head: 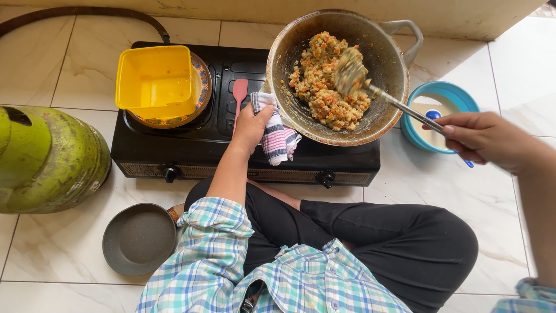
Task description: Stirring and mixing a large batch of vegetable and meat filling in a wok on a portable gas stove.
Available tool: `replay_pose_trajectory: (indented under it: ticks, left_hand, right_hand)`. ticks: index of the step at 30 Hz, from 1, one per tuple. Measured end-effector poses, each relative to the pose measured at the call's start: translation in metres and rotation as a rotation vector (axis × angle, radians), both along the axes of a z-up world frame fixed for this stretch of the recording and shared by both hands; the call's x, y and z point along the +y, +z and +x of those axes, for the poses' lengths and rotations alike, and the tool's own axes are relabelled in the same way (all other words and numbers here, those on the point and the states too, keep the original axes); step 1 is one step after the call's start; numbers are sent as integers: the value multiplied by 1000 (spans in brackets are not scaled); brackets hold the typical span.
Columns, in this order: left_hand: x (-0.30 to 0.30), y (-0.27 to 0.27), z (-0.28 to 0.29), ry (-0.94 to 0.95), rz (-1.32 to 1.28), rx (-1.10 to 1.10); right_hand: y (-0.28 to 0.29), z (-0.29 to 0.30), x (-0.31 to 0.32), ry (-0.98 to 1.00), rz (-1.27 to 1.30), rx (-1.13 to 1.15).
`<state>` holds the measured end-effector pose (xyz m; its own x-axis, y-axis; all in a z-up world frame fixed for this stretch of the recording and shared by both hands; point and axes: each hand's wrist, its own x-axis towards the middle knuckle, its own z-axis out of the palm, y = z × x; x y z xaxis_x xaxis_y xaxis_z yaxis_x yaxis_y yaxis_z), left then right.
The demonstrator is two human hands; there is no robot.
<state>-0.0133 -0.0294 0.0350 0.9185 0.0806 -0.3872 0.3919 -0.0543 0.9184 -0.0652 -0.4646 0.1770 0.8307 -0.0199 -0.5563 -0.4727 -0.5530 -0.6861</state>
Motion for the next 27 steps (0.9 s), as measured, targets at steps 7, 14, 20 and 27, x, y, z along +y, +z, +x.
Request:
replay_pose_trajectory:
  ticks: [7, 14, 20, 27]
  left_hand:
    - [0, -2, 2, 4, -8, -3]
    - [1, -9, 4, 4, 11, -42]
    - [-5, -22, 0, 28, 122, -134]
    - [-4, -25, 1, 33, 119, -161]
  right_hand:
    - [69, 43, 63, 439, -639, 249]
    - [69, 51, 157, 897, -1049, 120]
    - [-34, 52, 158, 841, -1150, -395]
    - [-54, 43, 126, 671, -1173, -479]
